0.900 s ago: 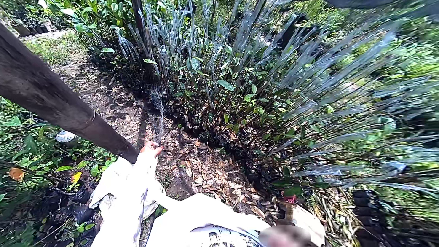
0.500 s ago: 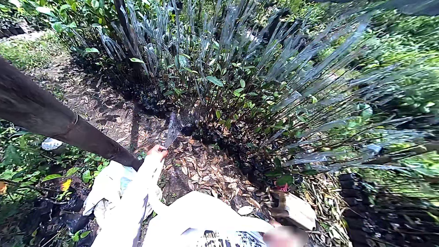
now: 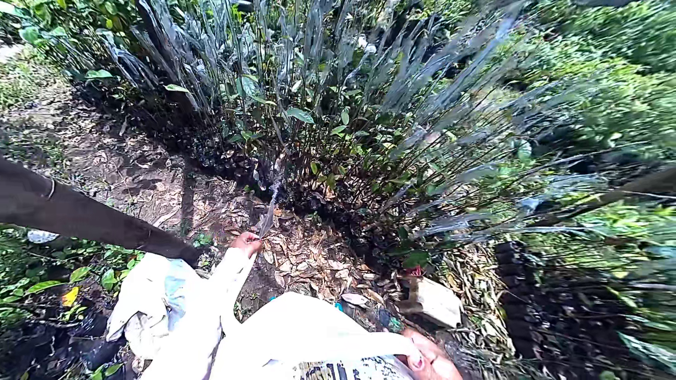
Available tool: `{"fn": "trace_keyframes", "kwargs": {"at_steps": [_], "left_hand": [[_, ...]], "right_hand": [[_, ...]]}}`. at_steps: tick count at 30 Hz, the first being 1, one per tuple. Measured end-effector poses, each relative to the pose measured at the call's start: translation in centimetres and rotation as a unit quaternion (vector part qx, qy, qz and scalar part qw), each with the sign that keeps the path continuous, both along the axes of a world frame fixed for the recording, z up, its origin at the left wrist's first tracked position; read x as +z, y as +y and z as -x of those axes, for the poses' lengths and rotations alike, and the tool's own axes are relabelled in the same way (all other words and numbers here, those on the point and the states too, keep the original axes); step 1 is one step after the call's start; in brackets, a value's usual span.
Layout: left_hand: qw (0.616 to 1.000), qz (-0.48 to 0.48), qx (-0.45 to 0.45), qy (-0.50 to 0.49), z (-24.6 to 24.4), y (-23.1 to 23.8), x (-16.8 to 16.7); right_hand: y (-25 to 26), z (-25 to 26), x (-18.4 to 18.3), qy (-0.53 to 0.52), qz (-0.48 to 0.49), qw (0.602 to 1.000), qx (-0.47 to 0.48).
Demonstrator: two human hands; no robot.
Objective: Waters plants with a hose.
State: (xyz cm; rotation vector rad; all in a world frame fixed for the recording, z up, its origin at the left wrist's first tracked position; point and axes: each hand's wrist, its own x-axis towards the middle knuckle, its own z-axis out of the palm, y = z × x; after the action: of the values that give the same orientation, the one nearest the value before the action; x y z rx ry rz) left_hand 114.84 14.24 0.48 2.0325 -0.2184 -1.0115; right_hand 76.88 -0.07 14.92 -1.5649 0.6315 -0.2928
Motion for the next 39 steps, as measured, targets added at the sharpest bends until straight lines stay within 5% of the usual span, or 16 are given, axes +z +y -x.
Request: {"fn": "trace_keyframes", "kwargs": {"at_steps": [14,20,31,39], "left_hand": [[0.995,0.006,0.081,-0.063,6.0,-8.3,5.3],[0.998,0.037,0.025,-0.037,8.6,-13.2,4.5],[0.992,-0.073,-0.005,-0.104,12.0,-17.8,4.9],[0.999,-0.039,-0.013,-0.023,14.2,-20.1,4.0]], "right_hand": [[-11.1,6.1,1.0,-0.016,-0.021,0.999,0.045],[-15.9,9.4,0.0,0.000,0.015,0.999,0.041],[-21.0,13.5,-1.4,-0.037,-0.033,0.998,0.042],[-22.0,12.6,-1.6,-0.066,-0.045,0.996,0.037]]}}
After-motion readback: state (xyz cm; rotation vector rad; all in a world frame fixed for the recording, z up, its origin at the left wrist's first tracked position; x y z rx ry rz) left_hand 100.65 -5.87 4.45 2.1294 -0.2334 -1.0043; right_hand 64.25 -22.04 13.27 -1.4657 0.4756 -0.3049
